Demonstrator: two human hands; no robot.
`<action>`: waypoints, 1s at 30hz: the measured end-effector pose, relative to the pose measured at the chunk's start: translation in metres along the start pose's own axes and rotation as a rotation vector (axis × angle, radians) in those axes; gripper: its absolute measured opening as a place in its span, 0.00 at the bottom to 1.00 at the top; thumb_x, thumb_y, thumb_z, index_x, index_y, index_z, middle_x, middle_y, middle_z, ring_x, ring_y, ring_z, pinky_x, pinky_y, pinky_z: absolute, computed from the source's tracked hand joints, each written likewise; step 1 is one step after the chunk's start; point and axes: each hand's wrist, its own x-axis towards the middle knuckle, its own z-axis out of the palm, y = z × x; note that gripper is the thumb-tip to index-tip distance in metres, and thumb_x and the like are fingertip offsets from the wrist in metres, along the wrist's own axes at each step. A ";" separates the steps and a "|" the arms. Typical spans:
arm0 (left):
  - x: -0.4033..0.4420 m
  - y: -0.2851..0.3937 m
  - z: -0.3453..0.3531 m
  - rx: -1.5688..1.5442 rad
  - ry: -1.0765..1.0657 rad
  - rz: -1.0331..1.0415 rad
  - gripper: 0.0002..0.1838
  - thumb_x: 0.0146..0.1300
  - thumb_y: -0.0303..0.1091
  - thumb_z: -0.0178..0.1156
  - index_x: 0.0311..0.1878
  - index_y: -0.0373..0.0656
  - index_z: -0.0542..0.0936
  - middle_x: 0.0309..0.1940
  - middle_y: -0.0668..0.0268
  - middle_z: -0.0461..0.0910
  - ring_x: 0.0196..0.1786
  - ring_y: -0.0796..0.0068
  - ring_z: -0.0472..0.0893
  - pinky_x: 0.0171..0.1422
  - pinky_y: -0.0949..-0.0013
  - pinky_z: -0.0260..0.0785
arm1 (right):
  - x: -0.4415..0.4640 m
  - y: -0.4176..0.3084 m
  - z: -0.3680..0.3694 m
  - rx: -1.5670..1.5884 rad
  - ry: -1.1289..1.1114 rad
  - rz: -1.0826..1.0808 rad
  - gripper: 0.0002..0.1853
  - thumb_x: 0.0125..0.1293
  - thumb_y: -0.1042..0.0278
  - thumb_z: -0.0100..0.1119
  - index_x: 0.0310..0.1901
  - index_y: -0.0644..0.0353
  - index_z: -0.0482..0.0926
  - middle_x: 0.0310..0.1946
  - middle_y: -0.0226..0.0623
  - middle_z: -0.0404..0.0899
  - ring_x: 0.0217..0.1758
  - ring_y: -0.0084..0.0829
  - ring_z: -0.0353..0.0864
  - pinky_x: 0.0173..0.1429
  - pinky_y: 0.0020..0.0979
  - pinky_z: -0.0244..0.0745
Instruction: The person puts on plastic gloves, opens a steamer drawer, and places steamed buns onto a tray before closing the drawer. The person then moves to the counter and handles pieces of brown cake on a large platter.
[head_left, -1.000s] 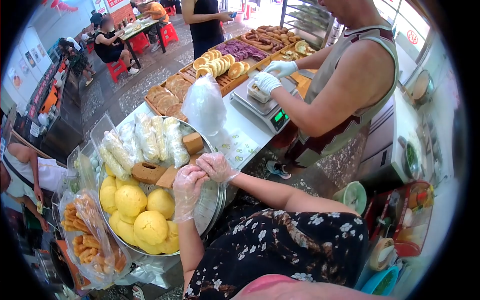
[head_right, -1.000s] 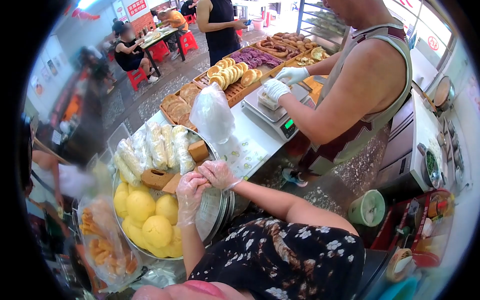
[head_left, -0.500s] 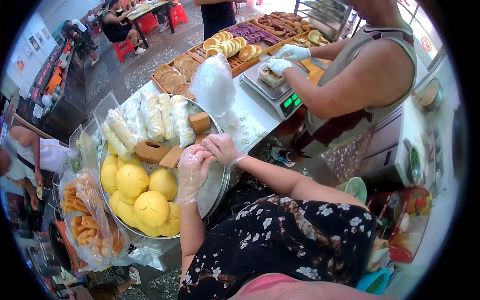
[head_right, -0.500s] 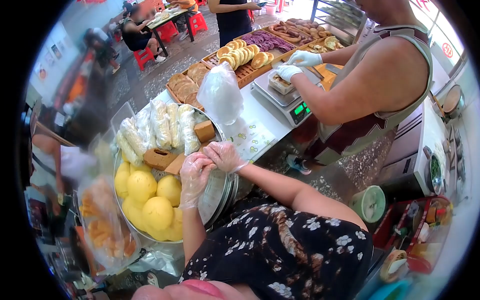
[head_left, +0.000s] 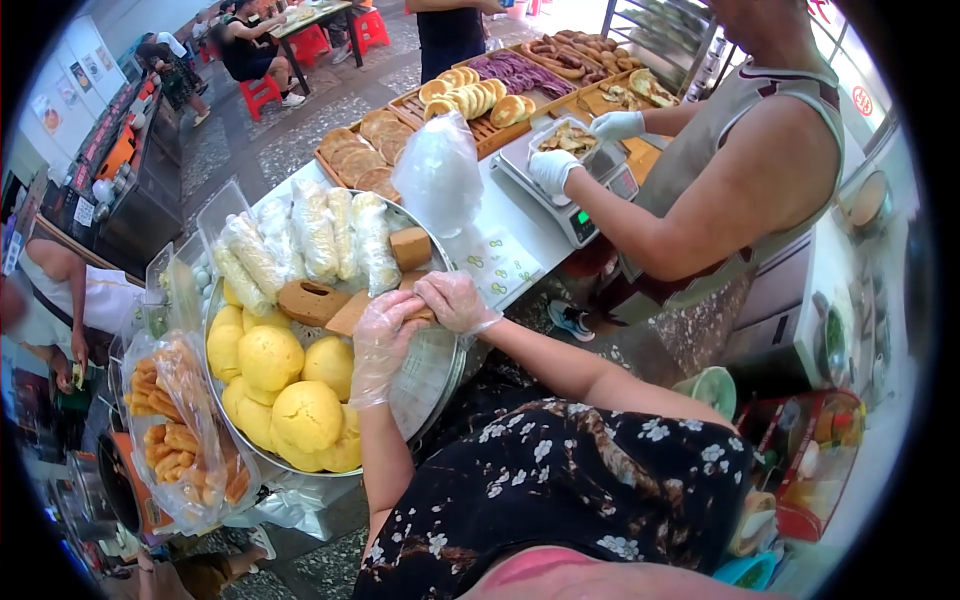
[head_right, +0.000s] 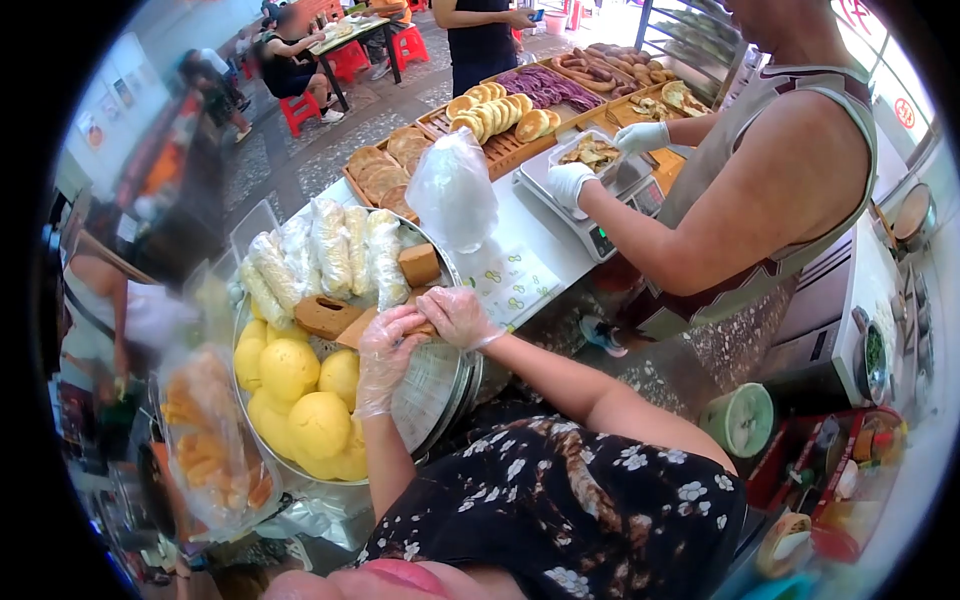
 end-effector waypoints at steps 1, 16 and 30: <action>0.000 0.000 -0.001 0.001 0.003 -0.002 0.14 0.47 0.27 0.71 0.41 0.44 0.85 0.45 0.60 0.83 0.50 0.59 0.81 0.56 0.61 0.74 | 0.000 0.000 0.000 -0.015 0.001 -0.013 0.11 0.69 0.67 0.53 0.31 0.62 0.78 0.25 0.46 0.76 0.28 0.47 0.78 0.32 0.41 0.71; -0.001 -0.006 0.004 0.020 0.059 0.132 0.11 0.48 0.30 0.70 0.37 0.43 0.86 0.40 0.63 0.86 0.49 0.59 0.82 0.57 0.61 0.74 | -0.002 0.001 0.000 -0.008 -0.006 0.010 0.11 0.68 0.67 0.54 0.29 0.62 0.77 0.24 0.46 0.75 0.26 0.47 0.77 0.31 0.40 0.70; -0.002 -0.003 -0.005 0.021 0.052 0.027 0.12 0.49 0.28 0.69 0.39 0.42 0.86 0.42 0.61 0.85 0.50 0.58 0.82 0.59 0.61 0.73 | -0.002 -0.001 0.001 0.011 -0.004 0.048 0.13 0.70 0.65 0.53 0.28 0.62 0.75 0.23 0.49 0.73 0.26 0.50 0.76 0.31 0.40 0.69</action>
